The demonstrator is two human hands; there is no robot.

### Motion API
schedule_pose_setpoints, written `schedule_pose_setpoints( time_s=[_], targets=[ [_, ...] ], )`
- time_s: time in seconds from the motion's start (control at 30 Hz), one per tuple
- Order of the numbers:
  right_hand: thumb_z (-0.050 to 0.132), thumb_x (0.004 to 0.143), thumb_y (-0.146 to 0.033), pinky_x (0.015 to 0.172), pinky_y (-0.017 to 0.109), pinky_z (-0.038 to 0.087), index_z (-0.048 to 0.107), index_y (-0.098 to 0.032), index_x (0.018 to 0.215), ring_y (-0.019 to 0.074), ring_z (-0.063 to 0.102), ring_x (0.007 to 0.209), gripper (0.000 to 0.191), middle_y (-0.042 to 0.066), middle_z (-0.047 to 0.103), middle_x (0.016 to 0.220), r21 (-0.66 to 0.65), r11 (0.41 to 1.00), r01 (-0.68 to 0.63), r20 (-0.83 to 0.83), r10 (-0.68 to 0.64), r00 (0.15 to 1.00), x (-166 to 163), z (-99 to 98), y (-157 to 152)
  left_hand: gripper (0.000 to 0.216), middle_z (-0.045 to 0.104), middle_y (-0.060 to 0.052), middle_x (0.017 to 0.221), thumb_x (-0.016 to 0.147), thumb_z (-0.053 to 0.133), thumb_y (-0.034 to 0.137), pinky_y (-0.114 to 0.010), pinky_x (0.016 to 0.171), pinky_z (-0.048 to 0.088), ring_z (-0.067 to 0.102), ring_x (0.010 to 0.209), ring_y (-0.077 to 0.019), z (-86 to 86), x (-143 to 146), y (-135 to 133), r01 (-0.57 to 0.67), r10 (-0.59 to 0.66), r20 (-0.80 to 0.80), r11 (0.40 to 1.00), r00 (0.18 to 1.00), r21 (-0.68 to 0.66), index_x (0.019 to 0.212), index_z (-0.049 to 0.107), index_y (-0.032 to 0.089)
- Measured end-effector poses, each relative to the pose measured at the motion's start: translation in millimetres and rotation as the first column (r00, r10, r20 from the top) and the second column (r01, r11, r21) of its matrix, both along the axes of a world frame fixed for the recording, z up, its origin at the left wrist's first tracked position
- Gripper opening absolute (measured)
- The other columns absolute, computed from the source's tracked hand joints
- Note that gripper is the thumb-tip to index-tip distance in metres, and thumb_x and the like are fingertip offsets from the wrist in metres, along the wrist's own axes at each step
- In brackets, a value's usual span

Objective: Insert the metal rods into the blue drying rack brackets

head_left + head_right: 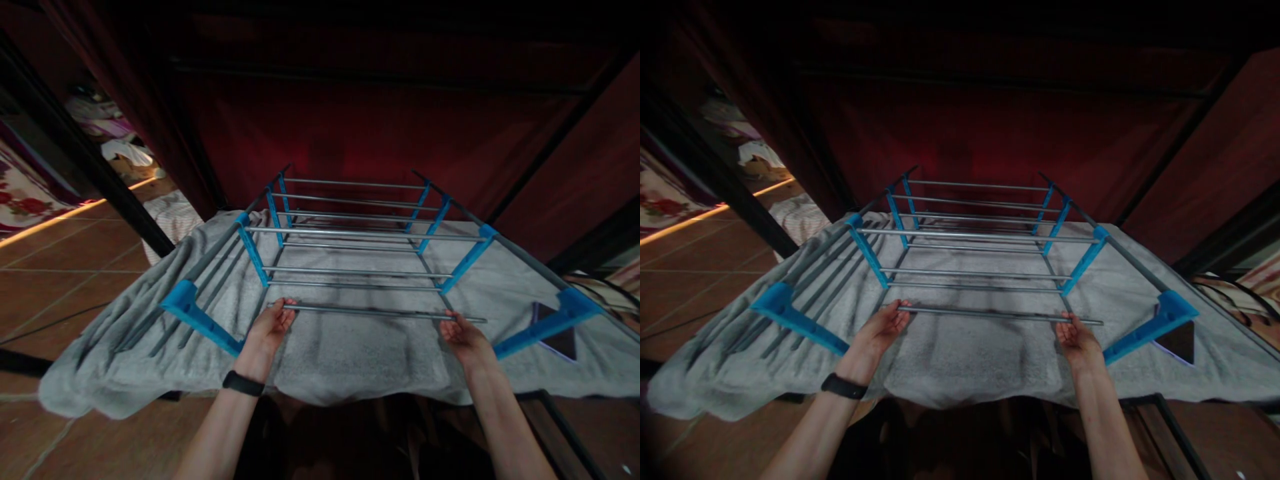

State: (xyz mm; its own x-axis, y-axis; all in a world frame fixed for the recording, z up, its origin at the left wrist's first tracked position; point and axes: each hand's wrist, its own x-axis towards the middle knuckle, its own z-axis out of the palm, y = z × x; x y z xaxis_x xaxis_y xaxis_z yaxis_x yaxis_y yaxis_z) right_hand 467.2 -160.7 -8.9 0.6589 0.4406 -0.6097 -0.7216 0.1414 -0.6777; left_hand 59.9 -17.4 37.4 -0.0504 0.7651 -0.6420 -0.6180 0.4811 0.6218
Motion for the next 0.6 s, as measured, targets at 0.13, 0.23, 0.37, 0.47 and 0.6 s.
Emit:
schedule_pose_setpoints(
  time_s=[0.13,0.23,0.37,0.47,0.6],
  targets=[
    [0.052,0.094,-0.006,0.058,0.016,0.059,0.062,-0.02,0.079,0.0071,0.065,0.06,0.023,-0.003,0.067,0.072,-0.003,1.0,-0.019,0.003,0.019,1.0,-10,-2.0,2,0.019,0.073,-0.009,0.076,0.094,0.052,0.0,-0.024,0.062,0.061,0.072,0.064,-0.0142,-5.1,9,-10,0.067,-0.067,0.049,0.998,0.997,0.006,0.084,0.064,0.011],
    [0.052,0.094,-0.006,0.06,0.018,0.061,0.063,-0.02,0.081,0.0084,0.067,0.064,0.023,-0.002,0.068,0.074,0.033,0.998,-0.053,0.013,0.052,0.999,-19,-4.6,4,0.021,0.074,-0.009,0.077,0.093,0.052,-0.002,-0.026,0.065,0.063,0.073,0.067,-0.0155,-7.6,17,-17,0.082,-0.083,0.098,0.996,0.992,0.018,0.085,0.064,0.013],
    [0.053,0.092,-0.005,0.062,0.019,0.062,0.064,-0.02,0.081,0.009,0.068,0.066,0.022,-0.001,0.069,0.077,0.038,0.996,-0.081,0.007,0.081,0.997,-30,-8.1,7,0.019,0.075,-0.01,0.079,0.091,0.057,-0.002,-0.028,0.069,0.063,0.074,0.07,-0.0169,-11.6,26,-26,0.097,-0.101,0.163,0.995,0.982,0.031,0.083,0.064,0.013],
    [0.054,0.091,-0.004,0.063,0.021,0.063,0.065,-0.019,0.082,0.0098,0.068,0.068,0.021,-0.001,0.07,0.078,0.062,0.993,-0.101,0.014,0.101,0.995,-37,-10.2,7,0.019,0.075,-0.009,0.079,0.09,0.06,-0.001,-0.029,0.073,0.063,0.074,0.07,-0.0165,-15.4,28,-30,0.078,-0.087,0.18,0.995,0.98,0.059,0.079,0.063,0.014],
    [0.051,0.093,-0.004,0.063,0.022,0.063,0.065,-0.018,0.082,0.0102,0.068,0.067,0.022,0.0,0.069,0.077,0.067,0.991,-0.119,-0.003,0.12,0.993,-44,-10.8,8,0.021,0.073,-0.008,0.076,0.092,0.061,0.003,-0.028,0.073,0.062,0.072,0.068,-0.0149,-17.8,27,-34,0.069,-0.082,0.17,0.994,0.982,0.084,0.075,0.062,0.015]
  ],
)
